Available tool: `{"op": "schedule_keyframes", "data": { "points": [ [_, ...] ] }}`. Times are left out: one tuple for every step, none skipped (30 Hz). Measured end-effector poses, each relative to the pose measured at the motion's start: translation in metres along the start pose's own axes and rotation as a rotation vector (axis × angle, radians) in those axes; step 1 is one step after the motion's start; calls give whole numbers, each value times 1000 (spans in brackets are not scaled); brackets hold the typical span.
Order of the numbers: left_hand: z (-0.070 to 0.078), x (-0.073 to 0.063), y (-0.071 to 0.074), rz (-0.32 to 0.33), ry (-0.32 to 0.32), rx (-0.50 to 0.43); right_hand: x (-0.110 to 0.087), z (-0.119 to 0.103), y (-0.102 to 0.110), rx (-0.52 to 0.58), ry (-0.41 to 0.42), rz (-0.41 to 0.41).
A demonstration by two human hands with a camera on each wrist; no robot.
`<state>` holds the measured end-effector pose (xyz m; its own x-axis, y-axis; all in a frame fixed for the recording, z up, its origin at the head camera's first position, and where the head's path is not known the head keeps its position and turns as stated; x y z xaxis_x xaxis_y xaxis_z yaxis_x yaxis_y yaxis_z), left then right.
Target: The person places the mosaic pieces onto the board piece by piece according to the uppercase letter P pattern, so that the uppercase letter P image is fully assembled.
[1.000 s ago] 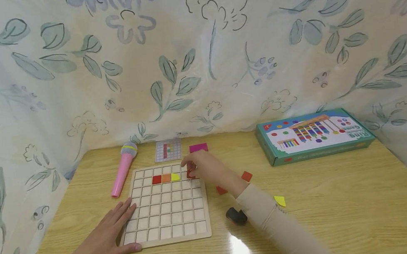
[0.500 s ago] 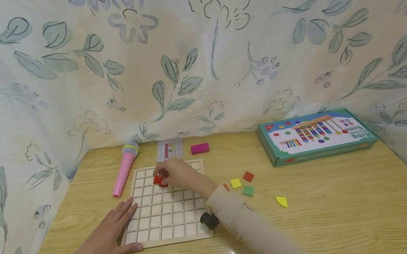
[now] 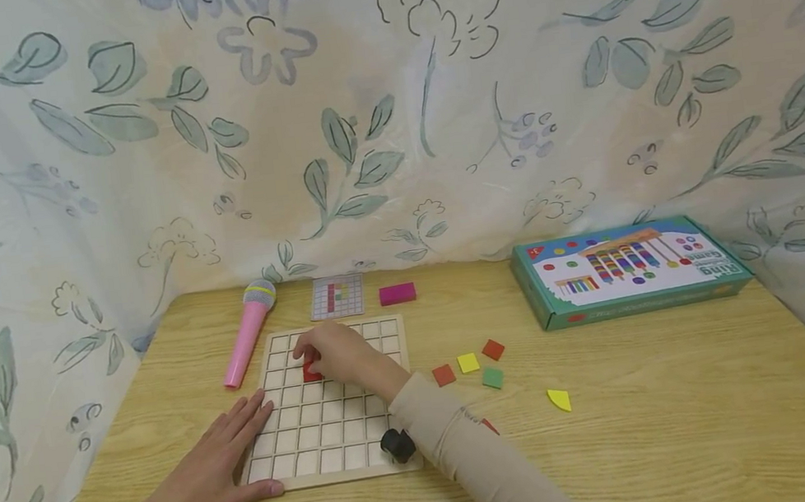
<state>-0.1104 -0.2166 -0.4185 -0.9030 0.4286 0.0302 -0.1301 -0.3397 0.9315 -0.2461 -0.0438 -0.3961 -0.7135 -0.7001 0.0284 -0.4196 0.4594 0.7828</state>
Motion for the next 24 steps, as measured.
{"op": "schedule_keyframes", "data": {
  "points": [
    [0,0,0,-2,2,-2,0,0,0,-10,-4,1],
    [0,0,0,-2,3,-2,-1,0,0,-16,-6,2],
    [0,0,0,-1,4,-1,-1,1,-1,-18,-7,3],
    [0,0,0,-1,4,0,-2,2,-1,-16,-9,7],
    [0,0,0,0,3,2,-3,3,0,-8,-10,10],
    [0,0,0,0,2,3,-5,4,0,1,-11,14],
    [0,0,0,2,1,4,-7,5,2,15,-13,17],
    [0,0,0,5,-2,7,-9,6,4,23,-12,24],
    [0,0,0,7,-4,9,-12,7,7,23,-7,33],
    [0,0,0,3,-1,8,-16,8,10,27,2,42],
    [0,1,-1,-1,4,7,-19,10,14,26,12,50],
    [0,1,-1,-3,7,5,-23,11,18,25,21,57],
    [-1,1,-2,-5,10,6,-28,13,23,26,26,64],
    [-1,1,-2,-4,9,9,-32,15,27,19,31,74],
    [-1,1,-2,-3,10,10,-37,18,32,21,31,82],
    [-1,1,-2,-4,12,11,-42,21,37,27,27,91],
    [-1,1,-2,1,7,13,-47,25,43,25,15,103],
    [-1,1,-1,5,2,16,-53,29,48,26,0,113],
    [-1,1,-1,8,-2,19,-59,33,54,23,-20,122],
    [0,1,-1,11,-6,21,-64,38,59,19,-41,132],
    [0,1,-1,8,-4,19,-71,43,64,16,-64,139],
    [0,1,-1,4,-3,18,-77,48,68,8,-87,145],
    [0,1,-1,0,-2,15,-83,53,73,-2,-102,149],
    [0,2,-1,-5,0,14,-89,59,77,-5,-118,150]
  ]
}}
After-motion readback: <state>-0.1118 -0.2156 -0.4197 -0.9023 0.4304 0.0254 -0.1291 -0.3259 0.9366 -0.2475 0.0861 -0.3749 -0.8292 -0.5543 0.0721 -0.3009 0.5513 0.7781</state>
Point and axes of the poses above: each hand's wrist, its own x-axis towards the middle knuckle, its own y-axis out of the back of the hand, z = x × y, the point moved 4 cm from there along x, towards the middle knuckle
